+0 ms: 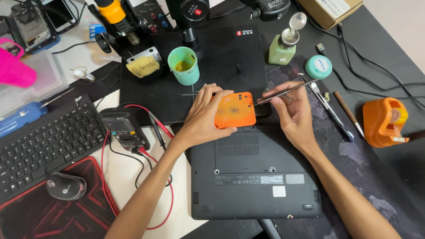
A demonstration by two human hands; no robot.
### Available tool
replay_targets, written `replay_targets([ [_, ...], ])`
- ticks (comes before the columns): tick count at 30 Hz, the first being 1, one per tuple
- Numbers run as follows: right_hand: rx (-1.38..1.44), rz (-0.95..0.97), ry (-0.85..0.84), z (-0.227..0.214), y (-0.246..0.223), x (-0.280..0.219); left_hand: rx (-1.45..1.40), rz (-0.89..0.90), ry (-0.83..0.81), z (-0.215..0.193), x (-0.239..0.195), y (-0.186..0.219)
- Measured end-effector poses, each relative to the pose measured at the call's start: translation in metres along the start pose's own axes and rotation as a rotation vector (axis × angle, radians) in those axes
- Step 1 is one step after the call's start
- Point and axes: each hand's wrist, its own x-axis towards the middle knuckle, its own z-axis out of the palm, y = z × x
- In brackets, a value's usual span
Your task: The person disassembles a black laptop by removing screws from the bottom case using a screwdriver. They then use a metal prying tool to separate the bottom cover, revealing the internal components including the battery and motherboard.
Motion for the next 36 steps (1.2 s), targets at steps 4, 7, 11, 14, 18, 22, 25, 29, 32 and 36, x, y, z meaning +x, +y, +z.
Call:
replay_targets([
  [4,0.002,0.015,-0.019,0.0005,-0.0015,0.0015,0.009,0.021,0.017,0.0016,0.0000,-0.0027],
  [7,0.026,0.005,-0.035,0.0010,0.0017,0.0019,0.015,0.027,0.017,-0.0017,0.0004,0.0000],
  [11,0.020,0.011,-0.028,0.0017,0.0027,0.0025,0.008,0.023,0.018,-0.0035,0.0012,0.0016],
  [14,0.021,0.018,-0.017,0.0024,0.0013,0.0032,-0.008,0.011,0.012,-0.0020,0.0010,0.0012],
  [18,-0.050,0.026,-0.001,0.0032,-0.0017,0.0027,0.011,0.015,0.010,0.0004,0.0004,-0.0005],
  [22,-0.046,0.038,0.004,0.0042,-0.0035,0.0027,0.012,0.010,0.005,0.0002,0.0007,-0.0008],
  [25,-0.064,0.034,0.007,0.0042,-0.0035,0.0028,0.019,0.011,0.005,0.0018,0.0015,-0.0023],
  [29,-0.053,0.041,0.008,0.0050,-0.0056,0.0034,0.021,0.022,0.007,0.0013,0.0008,-0.0032],
  [32,-0.026,0.042,0.013,0.0039,-0.0034,0.0038,0.006,-0.001,-0.011,-0.0015,0.0006,-0.0008],
  [36,0.022,0.006,0.044,0.0026,-0.0025,0.0032,-0.012,0.003,-0.024,-0.0040,0.0005,0.0031],
])
